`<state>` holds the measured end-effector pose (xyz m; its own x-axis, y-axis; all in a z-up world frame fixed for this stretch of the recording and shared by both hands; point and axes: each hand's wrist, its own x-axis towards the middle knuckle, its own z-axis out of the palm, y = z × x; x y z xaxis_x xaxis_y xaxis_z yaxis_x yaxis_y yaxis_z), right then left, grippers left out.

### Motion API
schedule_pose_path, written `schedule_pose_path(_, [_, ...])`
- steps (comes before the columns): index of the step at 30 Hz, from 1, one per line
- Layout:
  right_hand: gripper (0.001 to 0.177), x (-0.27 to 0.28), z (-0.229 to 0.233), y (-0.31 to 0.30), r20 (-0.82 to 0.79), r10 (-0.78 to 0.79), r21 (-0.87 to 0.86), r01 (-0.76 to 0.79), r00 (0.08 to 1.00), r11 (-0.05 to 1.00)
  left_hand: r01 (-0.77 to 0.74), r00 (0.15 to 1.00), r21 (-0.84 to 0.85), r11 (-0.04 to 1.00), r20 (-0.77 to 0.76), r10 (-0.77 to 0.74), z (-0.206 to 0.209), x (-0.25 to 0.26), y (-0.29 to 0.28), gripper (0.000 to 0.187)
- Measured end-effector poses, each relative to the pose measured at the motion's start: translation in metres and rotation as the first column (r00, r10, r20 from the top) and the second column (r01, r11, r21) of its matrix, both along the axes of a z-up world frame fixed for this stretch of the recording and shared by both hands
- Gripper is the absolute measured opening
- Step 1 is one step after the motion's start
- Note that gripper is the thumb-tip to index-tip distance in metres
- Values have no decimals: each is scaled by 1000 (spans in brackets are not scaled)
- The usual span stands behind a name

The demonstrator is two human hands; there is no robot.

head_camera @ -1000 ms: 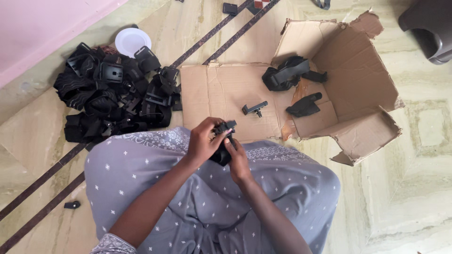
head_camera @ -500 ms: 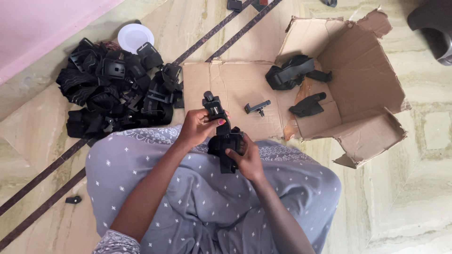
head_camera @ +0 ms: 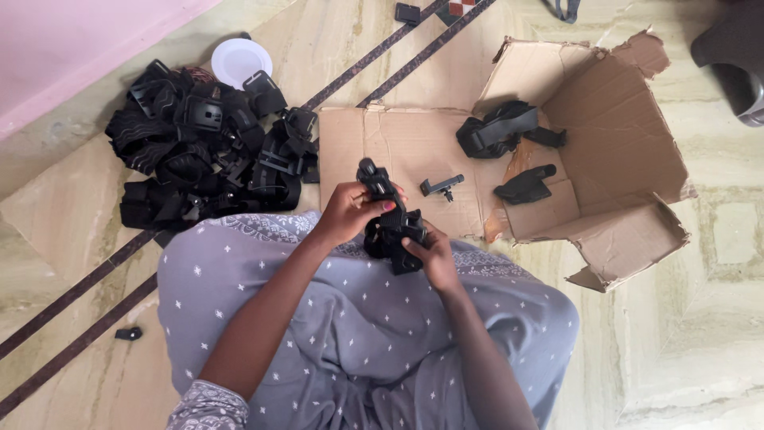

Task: The person assembles black plastic camera mounts by hand, attaching straps and tightening screws. They handle multiple mount units one at a time, placing completed units into a cardboard box.

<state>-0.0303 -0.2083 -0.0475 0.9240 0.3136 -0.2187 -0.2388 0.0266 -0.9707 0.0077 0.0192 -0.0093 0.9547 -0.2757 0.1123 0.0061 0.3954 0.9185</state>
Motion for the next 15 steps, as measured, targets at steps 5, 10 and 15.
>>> schedule_pose_path(5, [30, -26, -8, 24, -41, 69, -119, -74, 997, 990, -371, 928, -86, 925, -64, 366, -3, 4, 8, 35])
schedule_pose_path(10, [38, -49, 5, 11, 18, 17, 216, -20, 1000, 976, -465, 879, -378, 801, -307, 365, 7, -5, 27, 39])
schedule_pose_path(15, [55, -47, 12, 0, -283, -219, 683, 356, 934, 638, -440, 896, -495, 750, -297, 330, 7, -11, 30, 44])
